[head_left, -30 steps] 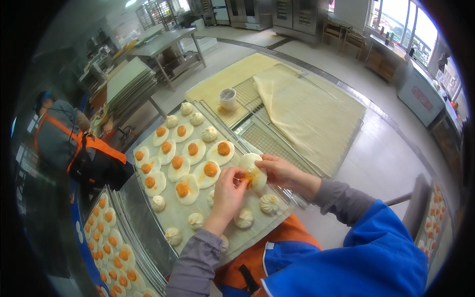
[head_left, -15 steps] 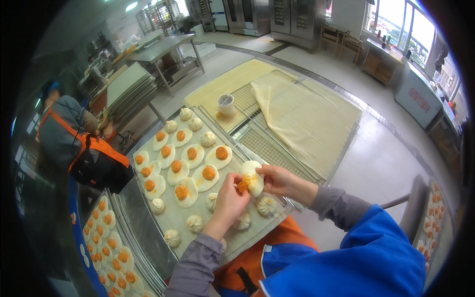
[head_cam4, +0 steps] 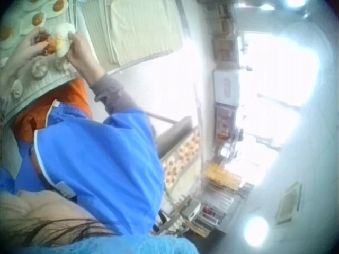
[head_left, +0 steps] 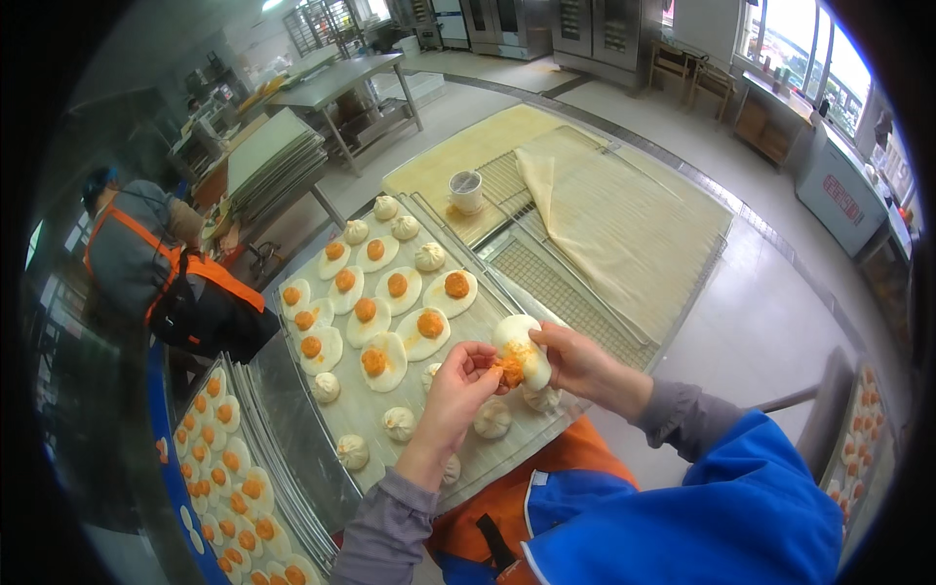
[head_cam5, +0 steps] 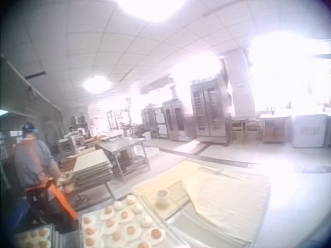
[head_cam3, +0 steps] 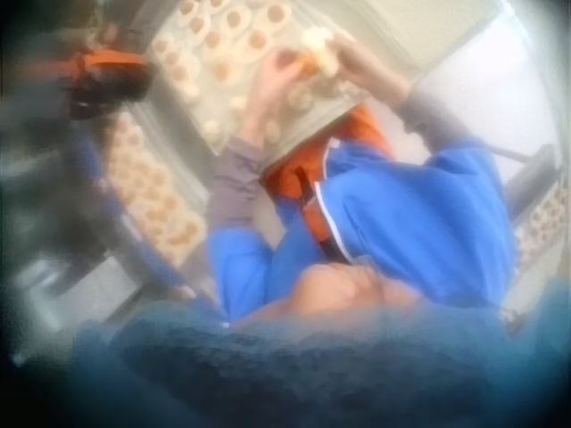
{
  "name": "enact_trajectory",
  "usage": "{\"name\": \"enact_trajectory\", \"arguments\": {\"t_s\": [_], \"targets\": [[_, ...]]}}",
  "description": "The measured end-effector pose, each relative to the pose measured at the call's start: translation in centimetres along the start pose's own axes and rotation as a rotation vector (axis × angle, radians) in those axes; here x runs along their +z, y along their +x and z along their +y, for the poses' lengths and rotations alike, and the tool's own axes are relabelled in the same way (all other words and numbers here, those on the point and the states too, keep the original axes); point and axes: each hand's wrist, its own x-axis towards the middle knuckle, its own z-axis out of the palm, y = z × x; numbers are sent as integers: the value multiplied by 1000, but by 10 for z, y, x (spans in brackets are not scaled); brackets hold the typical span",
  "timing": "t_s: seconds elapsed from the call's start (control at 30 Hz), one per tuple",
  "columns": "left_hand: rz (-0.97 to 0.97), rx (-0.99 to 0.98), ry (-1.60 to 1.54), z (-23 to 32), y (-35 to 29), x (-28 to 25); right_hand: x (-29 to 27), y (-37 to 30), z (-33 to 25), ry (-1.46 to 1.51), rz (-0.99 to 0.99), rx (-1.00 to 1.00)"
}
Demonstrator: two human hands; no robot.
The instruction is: The person repeatedly picks a round dough wrapper, places an orange filling on it, and pleats the edges to seal a bun. Finished buns are placed on a tray next to other prepared buns. The process continues throughout the clip.
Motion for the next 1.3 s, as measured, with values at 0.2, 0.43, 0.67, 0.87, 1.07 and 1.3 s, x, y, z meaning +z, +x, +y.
{"name": "enact_trajectory", "arguments": {"t_s": [0.2, 0.43, 0.67, 0.87, 1.07, 1.3], "targets": [[-28, 135, 52, 26, 2, 16, 5, -3, 2, 240, -40, 41], [-267, 435, 204, 87, 21, 53, 7, 9, -3, 581, -196, -61], [145, -9, -541, 12, -2, 50, 16, 5, 10, 812, -348, 28], [86, 143, -580, -27, -23, 69, 41, -8, 18, 566, -208, -74], [108, 256, -901, -21, -37, 69, 51, -29, 37, 184, -31, -360], [186, 317, -803, -28, -69, 67, 52, -47, 65, -190, 31, -440]]}}
